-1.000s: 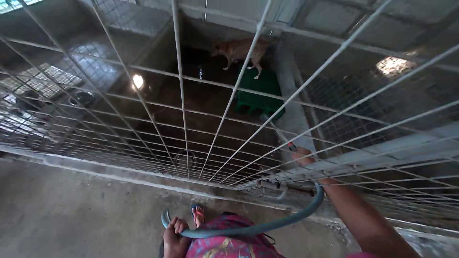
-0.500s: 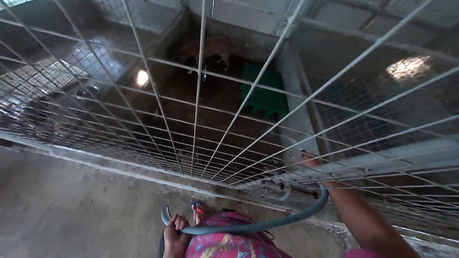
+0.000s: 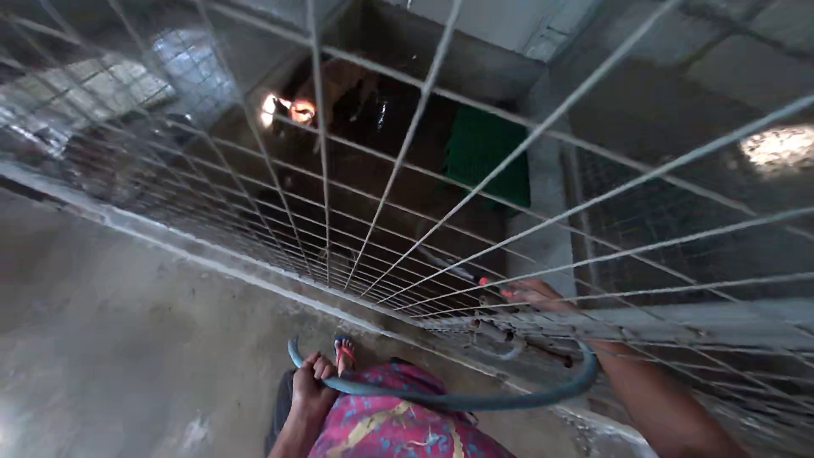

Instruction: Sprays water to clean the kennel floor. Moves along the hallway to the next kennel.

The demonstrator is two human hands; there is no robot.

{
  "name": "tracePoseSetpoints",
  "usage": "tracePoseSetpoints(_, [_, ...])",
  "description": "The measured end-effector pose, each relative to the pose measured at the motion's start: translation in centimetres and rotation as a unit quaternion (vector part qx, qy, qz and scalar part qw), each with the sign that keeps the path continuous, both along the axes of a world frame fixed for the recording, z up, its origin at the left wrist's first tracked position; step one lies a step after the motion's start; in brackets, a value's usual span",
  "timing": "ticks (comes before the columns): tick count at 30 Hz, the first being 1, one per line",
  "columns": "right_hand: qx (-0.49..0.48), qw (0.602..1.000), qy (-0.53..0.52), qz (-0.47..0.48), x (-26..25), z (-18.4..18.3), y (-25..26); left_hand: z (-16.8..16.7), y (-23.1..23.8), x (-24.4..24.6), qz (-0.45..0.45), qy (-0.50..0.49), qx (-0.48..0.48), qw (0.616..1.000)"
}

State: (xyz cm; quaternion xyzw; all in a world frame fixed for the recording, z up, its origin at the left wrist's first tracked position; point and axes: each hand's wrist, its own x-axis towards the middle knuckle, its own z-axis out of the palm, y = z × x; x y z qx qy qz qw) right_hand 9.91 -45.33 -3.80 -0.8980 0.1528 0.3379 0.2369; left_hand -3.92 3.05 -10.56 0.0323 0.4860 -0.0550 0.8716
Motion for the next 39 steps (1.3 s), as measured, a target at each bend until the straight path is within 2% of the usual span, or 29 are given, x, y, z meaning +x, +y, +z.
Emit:
tracePoseSetpoints(2, [0.041, 0.998, 0.016, 0.054, 0.5, -0.4, 0.3, 0.4, 0.0, 0.1, -0.008, 0.01, -0.004, 1.0])
tracePoseSetpoints(6, [0.035, 0.986, 0.026, 0.163, 1.2, 0.1, 1.5, 1.9, 0.0, 0.4, -0.014, 0.022, -0.012, 1.0])
tracePoseSetpoints(8, [0.045, 0.982, 0.014, 0.181, 1.1, 0.0, 1.5, 2.2, 0.1, 0.7, -0.011, 0.032, -0.017, 0.999])
tracePoseSetpoints(12, [0.07, 0.989, 0.0, 0.132, 0.4, 0.6, 2.3, 1.9, 0.2, 1.0, -0.014, 0.036, -0.01, 0.999])
tracePoseSetpoints(15, [0.068, 0.988, -0.001, 0.14, 0.5, 0.3, 2.2, 1.8, 0.2, 1.0, -0.01, 0.035, -0.006, 0.999])
tracePoseSetpoints(20, [0.022, 0.988, 0.028, 0.153, 0.9, 0.9, 3.2, 1.1, 0.3, 1.1, -0.006, 0.036, -0.009, 0.999])
tracePoseSetpoints(26, [-0.056, 0.978, 0.099, 0.174, 1.2, -0.3, 1.4, 1.3, 0.3, 1.4, 0.0, 0.044, -0.017, 0.999])
tracePoseSetpoints(32, [-0.129, 0.98, 0.072, 0.136, 1.1, 0.4, 2.1, 1.6, 0.2, 1.5, 0.002, 0.051, -0.024, 0.998])
tracePoseSetpoints(35, [-0.123, 0.984, 0.015, 0.13, 1.2, 0.3, 1.9, 1.7, 0.1, 1.5, 0.002, 0.047, -0.02, 0.999])
tracePoseSetpoints(39, [-0.078, 0.985, 0.019, 0.154, 1.4, -0.2, 1.6, 1.6, 0.0, 1.5, 0.0, 0.047, -0.011, 0.999])
